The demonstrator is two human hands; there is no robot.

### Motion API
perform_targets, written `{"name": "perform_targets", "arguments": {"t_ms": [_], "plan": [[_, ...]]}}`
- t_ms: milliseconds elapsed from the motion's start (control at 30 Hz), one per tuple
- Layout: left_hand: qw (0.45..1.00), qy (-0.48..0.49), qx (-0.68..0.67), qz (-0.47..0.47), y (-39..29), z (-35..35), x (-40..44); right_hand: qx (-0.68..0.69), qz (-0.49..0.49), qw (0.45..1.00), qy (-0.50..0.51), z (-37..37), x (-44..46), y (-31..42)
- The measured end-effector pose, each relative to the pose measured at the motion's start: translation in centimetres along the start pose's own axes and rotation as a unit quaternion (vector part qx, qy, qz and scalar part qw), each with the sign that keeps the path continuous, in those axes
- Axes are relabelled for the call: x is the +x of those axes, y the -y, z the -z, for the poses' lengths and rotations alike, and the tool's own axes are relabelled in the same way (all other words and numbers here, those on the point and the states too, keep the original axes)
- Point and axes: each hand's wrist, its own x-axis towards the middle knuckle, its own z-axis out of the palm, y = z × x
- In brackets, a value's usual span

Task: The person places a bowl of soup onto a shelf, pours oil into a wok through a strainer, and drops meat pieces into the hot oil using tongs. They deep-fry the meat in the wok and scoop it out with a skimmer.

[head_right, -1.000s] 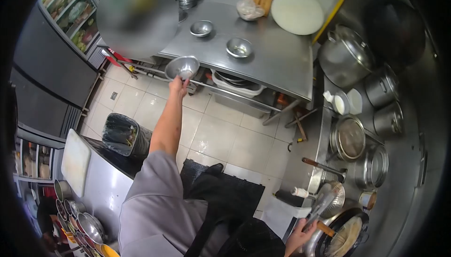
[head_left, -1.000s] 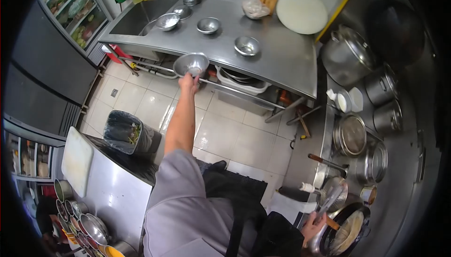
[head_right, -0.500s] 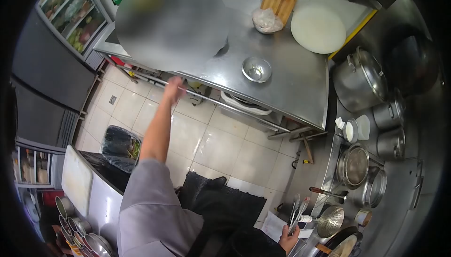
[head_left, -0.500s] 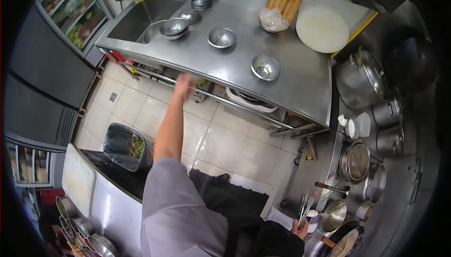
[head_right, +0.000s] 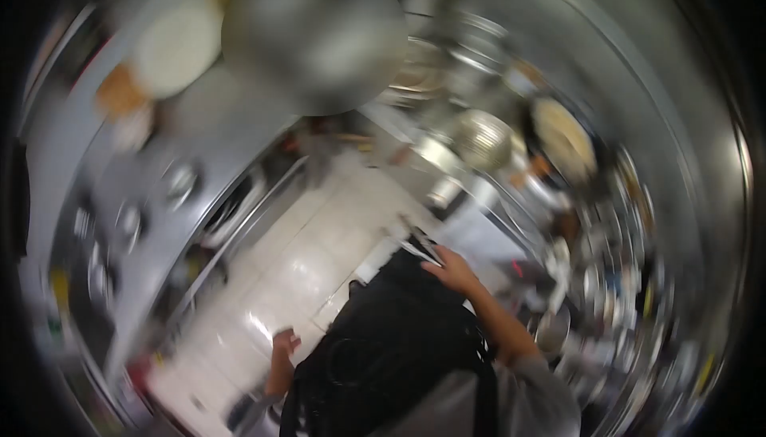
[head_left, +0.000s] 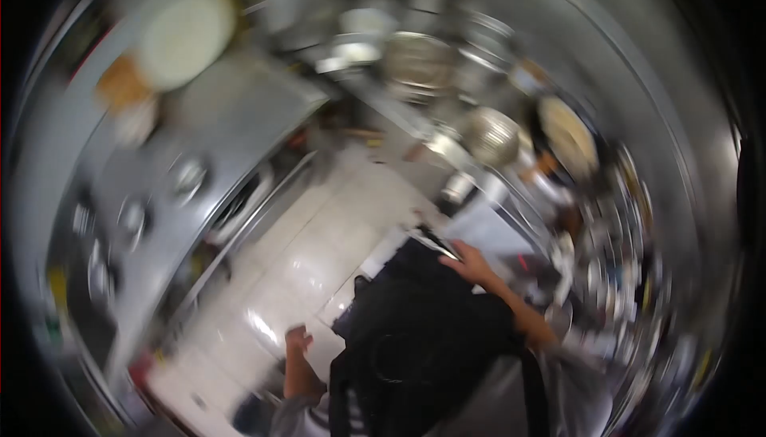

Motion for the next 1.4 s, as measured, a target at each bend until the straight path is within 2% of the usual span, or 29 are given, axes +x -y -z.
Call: {"name": "perform_targets", "arguments": {"t_ms": [33,67,100,133,167,200,233,267,300,333,367,400,433,467,500,633,700,767,800,867,967,1000,1067,1133,1233,1267,1333,1367,1400], "plan": [[0.935,-0.026,-0.3,0.186,-2.8,-0.9,-0.7,0.021,-0.069,0.997,0.012,-0.8,-1.2,-1.6],[0.933,-0.031,-0.28,0.223,-2.9,-1.6,1.0,0.051,-0.125,0.99,0.031,-1.7,-2.7,-3.4],[0.928,-0.047,-0.265,0.259,-3.6,-1.5,2.0,0.069,-0.164,0.984,-0.013,-2.7,-5.3,-5.5],[0.943,-0.028,-0.225,0.245,-5.6,-1.6,3.5,0.056,-0.23,0.971,-0.013,-4.0,-7.7,-7.9],[0.97,0.023,-0.112,0.213,-7.3,-1.8,4.6,0.044,-0.289,0.956,-0.001,-5.3,-9.9,-10.1],[0.981,0.067,-0.001,0.18,-8.5,-1.8,5.3,0.073,-0.355,0.931,-0.04,-6.7,-12.8,-12.4],[0.982,0.07,0.027,0.173,-10.6,-2.1,6.0,0.103,-0.418,0.9,-0.071,-6.8,-15.8,-13.8],[0.983,0.08,-0.032,0.164,-12.3,-2.6,7.6,0.097,-0.466,0.875,-0.087,-7.3,-19.3,-14.9],[0.979,0.09,-0.088,0.158,-15.2,-3.5,8.3,0.046,-0.504,0.849,-0.153,-10.6,-23.3,-18.4],[0.983,0.088,-0.059,0.148,-17.6,-4.6,10.2,0.118,-0.572,0.795,-0.161,-10.0,-26.3,-18.1],[0.986,0.087,-0.029,0.138,-19.9,-6.0,12.0,0.155,-0.613,0.744,-0.215,-11.5,-29.4,-19.3],[0.975,0.151,0.156,-0.047,-24.7,-6.8,11.4,0.101,-0.633,0.723,-0.258,-12.5,-32.1,-19.5],[0.952,0.228,0.155,-0.131,-25.6,-7.5,15.1,0.084,-0.649,0.706,-0.269,-12.2,-34.3,-18.6],[0.961,0.214,0.155,-0.087,-28.4,-9.5,17.3,0.095,-0.662,0.685,-0.289,-11.0,-35.8,-17.4],[0.99,0.124,0.06,0.024,-32.7,-12.6,15.7,0.094,-0.664,0.679,-0.299,-10.7,-37.4,-17.6],[0.982,0.168,0.079,-0.03,-40.3,-20.7,13.8,0.069,-0.655,0.674,-0.335,-7.4,-39.7,-21.9],[0.975,0.189,0.103,-0.058,-42.3,-24.1,10.9,0.07,-0.686,0.665,-0.285,-3.8,-39.1,-24.0],[0.951,0.236,0.188,-0.073,-42.3,-27.1,7.7,0.077,-0.698,0.668,-0.246,-2.0,-39.3,-27.3],[0.955,0.222,0.186,-0.07,-42.3,-28.2,6.2,0.065,-0.708,0.665,-0.23,-1.6,-39.5,-29.6],[0.907,0.272,0.319,-0.034,-41.4,-29.4,2.8,0.057,-0.725,0.661,-0.185,-0.5,-39.6,-34.1],[0.907,0.234,0.349,-0.014,-39.2,-28.3,-0.3,0.035,-0.638,0.735,-0.228,-5.6,-41.7,-43.4],[0.912,0.214,0.349,-0.004,-38.3,-27.3,-0.2,0.026,-0.632,0.758,-0.162,-4.8,-41.6,-44.4],[0.933,0.167,0.318,0.014,-36.9,-25.2,-1.5,-0.005,-0.615,0.77,-0.171,-3.5,-40.4,-45.3],[0.94,0.11,0.321,0.028,-36.5,-24.5,-3.3,-0.012,-0.548,0.814,-0.193,-5.1,-40.7,-47.5],[0.972,0.046,0.227,0.043,-36.2,-23.7,-4.8,-0.049,-0.54,0.834,-0.104,-4.4,-39.4,-45.7],[0.975,0.039,0.214,0.043,-36.4,-23.5,-4.9,-0.041,-0.519,0.853,-0.041,-4.0,-38.8,-45.2],[0.995,-0.005,0.094,-0.024,-37.8,-23.7,-4.9,0.072,-0.443,0.893,0.004,-1.0,-36.1,-41.0],[0.997,-0.026,0.045,-0.06,-38.9,-24.0,-4.8,0.205,-0.476,0.854,0.047,1.4,-34.3,-38.3],[0.994,-0.046,-0.001,-0.095,-41.0,-24.7,-5.0,0.078,-0.11,0.99,0.034,-1.9,-35.0,-42.1]]}}
